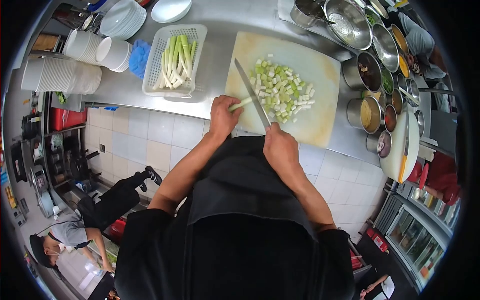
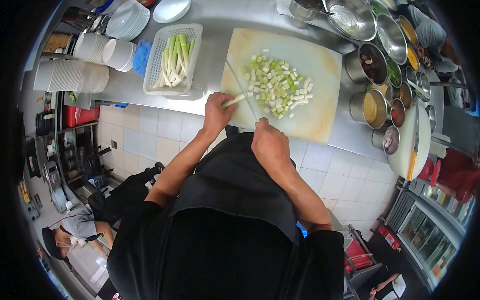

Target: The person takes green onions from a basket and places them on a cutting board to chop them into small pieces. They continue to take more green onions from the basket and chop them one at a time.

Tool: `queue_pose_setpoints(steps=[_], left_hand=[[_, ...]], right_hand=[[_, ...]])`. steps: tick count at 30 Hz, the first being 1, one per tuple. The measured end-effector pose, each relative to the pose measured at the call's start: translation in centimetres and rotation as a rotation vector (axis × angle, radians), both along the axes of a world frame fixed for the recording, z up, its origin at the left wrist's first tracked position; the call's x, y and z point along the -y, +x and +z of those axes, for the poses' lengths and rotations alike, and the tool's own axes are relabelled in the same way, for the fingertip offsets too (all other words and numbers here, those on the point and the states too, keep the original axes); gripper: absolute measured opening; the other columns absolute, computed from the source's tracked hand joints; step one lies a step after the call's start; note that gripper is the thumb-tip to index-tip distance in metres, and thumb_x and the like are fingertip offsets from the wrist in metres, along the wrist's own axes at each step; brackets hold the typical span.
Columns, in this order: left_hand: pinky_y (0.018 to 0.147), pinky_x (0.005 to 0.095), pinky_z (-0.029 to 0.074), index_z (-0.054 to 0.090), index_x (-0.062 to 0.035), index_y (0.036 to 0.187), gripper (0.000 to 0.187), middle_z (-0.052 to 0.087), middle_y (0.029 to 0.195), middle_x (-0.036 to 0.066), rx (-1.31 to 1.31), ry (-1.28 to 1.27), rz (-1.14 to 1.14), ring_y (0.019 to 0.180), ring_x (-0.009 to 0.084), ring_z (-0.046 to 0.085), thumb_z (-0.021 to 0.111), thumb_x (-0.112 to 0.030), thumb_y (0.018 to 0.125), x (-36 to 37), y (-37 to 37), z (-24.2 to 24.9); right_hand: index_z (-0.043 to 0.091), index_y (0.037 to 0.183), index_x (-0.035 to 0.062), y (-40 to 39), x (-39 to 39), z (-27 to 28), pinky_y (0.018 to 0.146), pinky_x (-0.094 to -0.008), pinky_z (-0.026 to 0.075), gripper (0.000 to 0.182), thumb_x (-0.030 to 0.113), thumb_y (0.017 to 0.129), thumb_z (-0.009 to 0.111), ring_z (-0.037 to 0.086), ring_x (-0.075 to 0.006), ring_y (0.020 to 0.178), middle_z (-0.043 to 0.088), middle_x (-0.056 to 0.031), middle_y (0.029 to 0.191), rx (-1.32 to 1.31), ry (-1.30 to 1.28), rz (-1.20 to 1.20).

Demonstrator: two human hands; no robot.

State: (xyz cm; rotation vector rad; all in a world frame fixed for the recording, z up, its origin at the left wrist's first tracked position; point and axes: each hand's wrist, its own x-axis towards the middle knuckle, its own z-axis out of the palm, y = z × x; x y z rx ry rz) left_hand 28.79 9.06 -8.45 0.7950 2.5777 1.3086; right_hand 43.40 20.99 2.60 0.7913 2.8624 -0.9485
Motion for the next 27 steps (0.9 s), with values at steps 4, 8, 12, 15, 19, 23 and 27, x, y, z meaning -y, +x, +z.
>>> queue_pose_setpoints(steps=[4,8,12,15,19,23,27], left_hand=[[0.08,0.0398,0.049,0.068,-0.0042,0.091,0.025,0.063,0.089,0.012,-0.071,-0.005,-0.029,0.089,0.0315,0.059,0.079,-0.004,0.068,0.2,0.0,0.1],[0.076,0.0389,0.05,0.068,-0.0036,0.093,0.023,0.063,0.088,0.014,-0.257,0.033,-0.011,0.085,0.0305,0.06,0.077,-0.007,0.071,1.5,0.4,1.4],[0.074,0.0392,0.05,0.068,-0.0029,0.094,0.022,0.063,0.087,0.014,-0.122,-0.013,-0.072,0.082,0.0305,0.059,0.073,-0.006,0.072,2.9,0.0,0.1],[0.072,0.0385,0.05,0.068,-0.0022,0.094,0.022,0.063,0.087,0.014,-0.106,0.023,-0.059,0.079,0.0299,0.059,0.072,-0.004,0.072,1.8,0.2,-0.2],[0.08,0.043,0.047,0.068,-0.002,0.094,0.022,0.061,0.09,0.017,-0.052,0.042,-0.038,0.089,0.0359,0.057,0.069,-0.003,0.073,1.2,0.4,-0.2],[0.079,0.0429,0.047,0.066,-0.0016,0.094,0.021,0.062,0.089,0.016,-0.035,0.074,-0.035,0.086,0.0351,0.058,0.07,-0.002,0.074,0.7,0.3,-0.2],[0.078,0.0422,0.048,0.062,-0.0014,0.096,0.024,0.062,0.09,0.015,-0.009,0.058,-0.03,0.086,0.0342,0.058,0.071,0.0,0.074,0.2,0.2,0.4]], right_hand=[[0.054,0.09,-0.0016,-0.7,0.2,-3.3,0.065,-0.0532,0.052,0.011,0.009,0.091,0.051,0.066,-0.0436,0.07,0.065,-0.0246,0.071,0.164,0.013,0.031],[0.054,0.09,-0.0014,-0.3,-0.6,-3.2,0.065,-0.0534,0.052,0.015,0.013,0.094,0.051,0.065,-0.0439,0.07,0.065,-0.0241,0.071,0.116,0.009,0.015],[0.053,0.089,-0.0014,-0.1,-0.9,-2.2,0.065,-0.0539,0.052,0.016,0.013,0.095,0.051,0.065,-0.0441,0.069,0.064,-0.0234,0.069,0.067,-0.004,0.013],[0.053,0.088,-0.0011,0.1,0.1,-0.2,0.064,-0.0537,0.051,0.016,0.013,0.094,0.051,0.065,-0.0437,0.067,0.064,-0.0227,0.068,-0.017,0.004,0.009],[0.053,0.087,-0.001,0.4,0.1,-2.8,0.061,-0.053,0.051,0.015,0.012,0.094,0.05,0.064,-0.0431,0.065,0.064,-0.0228,0.067,0.129,0.071,0.074],[0.053,0.086,-0.0023,0.4,0.2,-0.7,0.061,-0.0531,0.052,0.012,0.008,0.091,0.05,0.064,-0.0437,0.065,0.063,-0.024,0.067,0.054,0.023,0.028],[0.054,0.086,-0.0032,0.0,0.7,-1.1,0.062,-0.053,0.052,0.012,0.007,0.089,0.049,0.065,-0.0444,0.067,0.064,-0.025,0.068,0.034,0.008,0.048]])
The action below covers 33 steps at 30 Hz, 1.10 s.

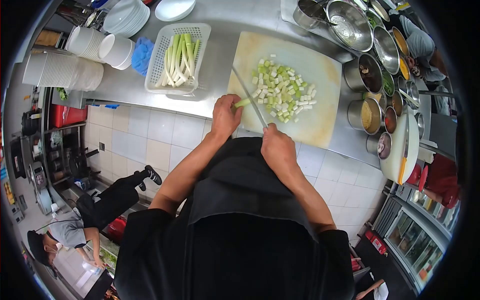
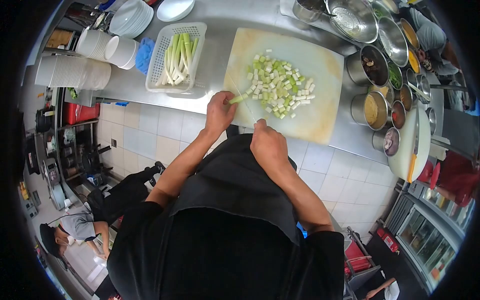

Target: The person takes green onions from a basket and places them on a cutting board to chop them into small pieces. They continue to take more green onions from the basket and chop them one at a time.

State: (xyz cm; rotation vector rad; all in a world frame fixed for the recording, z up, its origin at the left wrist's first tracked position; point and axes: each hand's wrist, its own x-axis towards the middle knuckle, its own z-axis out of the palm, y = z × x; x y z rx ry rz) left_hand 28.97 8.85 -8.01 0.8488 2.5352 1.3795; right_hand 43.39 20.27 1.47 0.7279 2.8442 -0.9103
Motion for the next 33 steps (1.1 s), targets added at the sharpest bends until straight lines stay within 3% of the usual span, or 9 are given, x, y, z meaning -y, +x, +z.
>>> queue_pose_setpoints(steps=[8,15,17,24,26,28,31,33], left_hand=[[0.076,0.0405,0.049,0.057,-0.0027,0.1,0.034,0.062,0.093,0.014,-0.009,-0.017,0.023,0.084,0.0304,0.059,0.075,-0.002,0.071,0.9,0.2,0.3],[0.074,0.0409,0.048,0.055,-0.0032,0.095,0.029,0.059,0.086,0.012,0.005,-0.018,0.017,0.081,0.0289,0.057,0.072,-0.001,0.072,0.7,0.1,-0.1],[0.073,0.0415,0.048,0.054,-0.0033,0.095,0.028,0.058,0.085,0.013,0.031,-0.002,0.05,0.081,0.0298,0.057,0.07,0.0,0.072,0.5,0.3,0.0],[0.072,0.0375,0.05,0.06,-0.0048,0.1,0.031,0.063,0.091,0.011,-0.013,0.011,0.025,0.081,0.027,0.06,0.075,-0.007,0.072,1.1,0.3,-0.8],[0.071,0.0365,0.05,0.061,-0.0054,0.101,0.032,0.064,0.092,0.011,-0.046,0.026,0.058,0.08,0.026,0.06,0.075,-0.007,0.072,2.0,-0.4,2.1],[0.065,0.0338,0.049,0.065,-0.0069,0.102,0.031,0.065,0.093,0.01,-0.128,0.09,0.12,0.076,0.0233,0.06,0.076,-0.007,0.073,3.0,-2.6,3.5],[0.063,0.032,0.05,0.071,-0.0041,0.091,0.014,0.07,0.08,0.011,-0.295,0.063,0.362,0.064,0.0218,0.061,0.072,-0.01,0.079,4.9,-10.6,3.8],[0.07,0.037,0.054,0.072,-0.0027,0.092,0.022,0.072,0.079,0.013,-0.209,-0.188,0.467,0.068,0.0272,0.069,0.073,-0.02,0.079,6.5,-16.0,2.8]], right_hand=[[0.054,0.086,-0.0026,0.2,-0.7,-1.8,0.062,-0.0523,0.052,0.013,0.009,0.091,0.051,0.065,-0.0435,0.066,0.064,-0.0251,0.068,0.069,0.016,0.008],[0.055,0.087,-0.0025,0.3,0.2,1.2,0.06,-0.0523,0.053,0.012,0.008,0.091,0.051,0.065,-0.0434,0.065,0.064,-0.0251,0.067,-0.06,-0.011,0.013],[0.055,0.087,-0.0025,0.0,0.2,-1.2,0.061,-0.0524,0.053,0.012,0.008,0.091,0.051,0.065,-0.0434,0.065,0.064,-0.0254,0.067,-0.005,0.007,0.042],[0.055,0.088,-0.0028,0.4,-0.3,-0.8,0.063,-0.0545,0.051,0.016,0.011,0.093,0.05,0.064,-0.0447,0.066,0.063,-0.0259,0.067,-0.011,0.004,0.024],[0.055,0.089,-0.0022,0.4,0.2,0.8,0.065,-0.0552,0.049,0.02,0.016,0.096,0.05,0.063,-0.0458,0.068,0.063,-0.0254,0.069,-0.001,-0.054,-0.014],[0.056,0.088,-0.0019,0.1,0.1,0.0,0.066,-0.0552,0.049,0.02,0.016,0.095,0.051,0.062,-0.0459,0.069,0.063,-0.0256,0.07,-0.007,-0.093,0.053],[0.056,0.087,-0.0014,0.0,-0.2,-2.1,0.068,-0.0554,0.048,0.022,0.019,0.095,0.053,0.062,-0.0465,0.072,0.063,-0.0261,0.071,0.004,-0.127,0.105],[0.057,0.086,-0.0013,0.0,-0.8,-3.3,0.069,-0.0558,0.048,0.023,0.02,0.095,0.054,0.061,-0.0469,0.074,0.063,-0.0263,0.073,0.001,-0.128,0.108]])
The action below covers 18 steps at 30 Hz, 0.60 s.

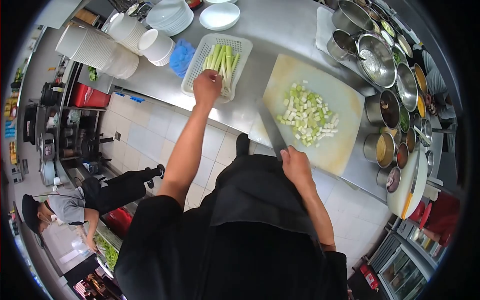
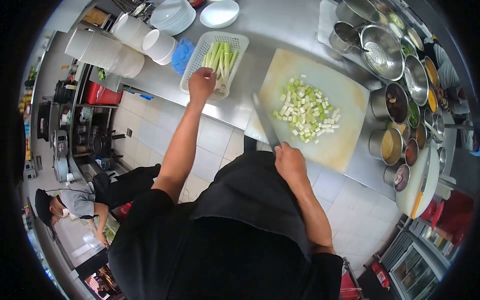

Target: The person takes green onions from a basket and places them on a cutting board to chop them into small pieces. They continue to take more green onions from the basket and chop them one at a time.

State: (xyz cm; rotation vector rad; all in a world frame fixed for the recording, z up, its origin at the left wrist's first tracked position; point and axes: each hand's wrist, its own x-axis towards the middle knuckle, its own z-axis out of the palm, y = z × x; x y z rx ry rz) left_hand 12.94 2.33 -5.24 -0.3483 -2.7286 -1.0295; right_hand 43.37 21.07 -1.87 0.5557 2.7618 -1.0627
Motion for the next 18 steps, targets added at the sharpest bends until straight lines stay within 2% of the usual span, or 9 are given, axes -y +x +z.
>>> queue_pose_setpoints(steps=[1,2,5,8,10,12,14,16,18], left_hand=[[0.075,0.0388,0.055,0.071,-0.0027,0.092,0.032,0.072,0.084,0.016,0.216,-0.153,0.054,0.079,0.0304,0.071,0.076,-0.028,0.074,0.5,-2.7,-1.3],[0.075,0.0388,0.055,0.071,-0.0027,0.092,0.032,0.072,0.084,0.016,0.21,-0.147,0.058,0.079,0.0304,0.071,0.076,-0.028,0.074,0.2,-3.5,-1.3],[0.081,0.0417,0.055,0.072,-0.0032,0.092,0.038,0.071,0.089,0.019,0.307,-0.376,0.058,0.088,0.0336,0.069,0.077,-0.032,0.068,-0.4,-4.7,-1.5],[0.081,0.0422,0.055,0.072,-0.0021,0.093,0.046,0.071,0.091,0.02,0.267,-0.313,0.007,0.089,0.0343,0.069,0.078,-0.037,0.065,1.5,-6.3,-3.0],[0.074,0.0394,0.055,0.073,-0.0011,0.094,0.043,0.071,0.086,0.017,0.083,-0.067,0.034,0.082,0.0307,0.07,0.079,-0.033,0.066,3.8,-6.6,-3.4],[0.065,0.033,0.053,0.073,-0.0001,0.095,0.035,0.071,0.078,0.011,0.228,0.112,0.043,0.069,0.0208,0.068,0.08,-0.024,0.07,4.2,-3.3,2.1],[0.062,0.0273,0.05,0.072,0.0001,0.094,0.024,0.069,0.073,0.006,0.239,0.217,0.007,0.061,0.0122,0.061,0.078,-0.014,0.075,3.5,1.2,5.4],[0.061,0.0268,0.05,0.072,0.0007,0.093,0.02,0.068,0.071,0.005,0.421,0.331,-0.104,0.061,0.0101,0.058,0.077,-0.011,0.078,1.8,6.6,6.1],[0.06,0.0286,0.05,0.071,0.0016,0.093,0.019,0.068,0.072,0.008,0.39,0.232,-0.208,0.062,0.0127,0.06,0.076,-0.008,0.078,0.5,10.8,2.5]], right_hand=[[0.057,0.086,-0.0017,0.1,-0.5,-0.5,0.07,-0.0562,0.047,0.025,0.021,0.095,0.054,0.061,-0.0473,0.076,0.063,-0.0267,0.074,0.008,0.025,-0.054],[0.057,0.086,-0.002,0.3,-1.2,-0.7,0.071,-0.0566,0.047,0.026,0.022,0.095,0.055,0.061,-0.0477,0.078,0.063,-0.0272,0.076,0.018,0.05,-0.109],[0.058,0.087,-0.0023,0.2,-3.3,-0.5,0.073,-0.057,0.045,0.026,0.022,0.094,0.055,0.06,-0.0491,0.08,0.063,-0.028,0.078,0.02,0.024,-0.161],[0.058,0.087,-0.0022,0.1,-3.8,-0.6,0.074,-0.057,0.045,0.023,0.02,0.093,0.055,0.059,-0.0496,0.08,0.062,-0.0287,0.078,0.031,0.033,-0.192],[0.058,0.087,-0.0022,0.3,-3.7,-0.8,0.074,-0.0571,0.045,0.023,0.019,0.093,0.055,0.059,-0.0495,0.079,0.062,-0.0287,0.078,-0.007,0.045,-0.19],[0.058,0.087,-0.0021,0.5,-3.6,-1.0,0.074,-0.0569,0.045,0.022,0.019,0.093,0.055,0.059,-0.0493,0.08,0.063,-0.0285,0.078,-0.031,0.055,-0.2],[0.058,0.087,-0.0019,0.4,-3.4,-0.9,0.074,-0.0567,0.046,0.022,0.019,0.093,0.055,0.06,-0.0491,0.081,0.063,-0.0284,0.079,-0.046,0.07,-0.217],[0.059,0.087,-0.0014,0.4,-3.4,-0.5,0.074,-0.056,0.046,0.021,0.018,0.092,0.055,0.06,-0.0483,0.081,0.063,-0.0278,0.079,-0.055,0.037,-0.21],[0.059,0.087,-0.0015,0.4,-3.4,-0.6,0.074,-0.0557,0.047,0.021,0.019,0.093,0.055,0.061,-0.0479,0.081,0.064,-0.0277,0.079,-0.032,0.027,-0.23]])
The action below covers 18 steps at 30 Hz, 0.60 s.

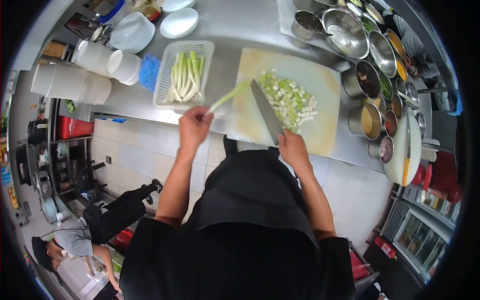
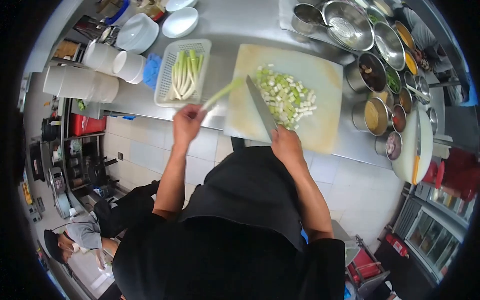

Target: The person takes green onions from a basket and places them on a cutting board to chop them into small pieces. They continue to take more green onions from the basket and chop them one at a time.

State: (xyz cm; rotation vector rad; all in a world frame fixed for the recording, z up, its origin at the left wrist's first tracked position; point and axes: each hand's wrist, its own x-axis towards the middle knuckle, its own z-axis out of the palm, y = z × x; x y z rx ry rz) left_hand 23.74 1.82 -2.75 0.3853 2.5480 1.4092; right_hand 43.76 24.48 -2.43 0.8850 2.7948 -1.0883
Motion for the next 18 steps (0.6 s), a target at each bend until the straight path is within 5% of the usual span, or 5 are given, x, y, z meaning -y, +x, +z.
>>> queue_pose_setpoints(steps=[3,6,18], left_hand=[[0.061,0.0336,0.05,0.071,0.0028,0.093,0.019,0.066,0.076,0.015,-0.015,-0.096,-0.04,0.063,0.0211,0.061,0.074,-0.004,0.076,-0.9,3.2,-3.4],[0.057,0.0288,0.047,0.072,0.001,0.094,0.018,0.066,0.073,0.008,-0.131,-0.088,-0.031,0.059,0.0126,0.056,0.075,-0.006,0.078,-0.4,3.8,-5.3],[0.06,0.0308,0.049,0.071,0.0001,0.093,0.016,0.064,0.078,0.01,-0.165,-0.087,-0.059,0.064,0.0171,0.059,0.074,-0.005,0.078,-0.8,4.1,-5.3]], right_hand=[[0.058,0.088,-0.002,0.0,0.5,0.1,0.073,-0.0553,0.047,0.022,0.018,0.093,0.055,0.061,-0.0475,0.078,0.064,-0.0274,0.077,-0.016,-0.01,-0.001],[0.057,0.087,-0.0025,-0.2,1.5,1.7,0.069,-0.0551,0.048,0.021,0.017,0.094,0.054,0.062,-0.0464,0.074,0.064,-0.0264,0.074,-0.011,0.024,0.023],[0.054,0.087,-0.0025,-0.5,3.5,4.4,0.06,-0.0535,0.051,0.012,0.008,0.091,0.051,0.064,-0.044,0.066,0.063,-0.0249,0.067,0.048,0.151,0.124]])
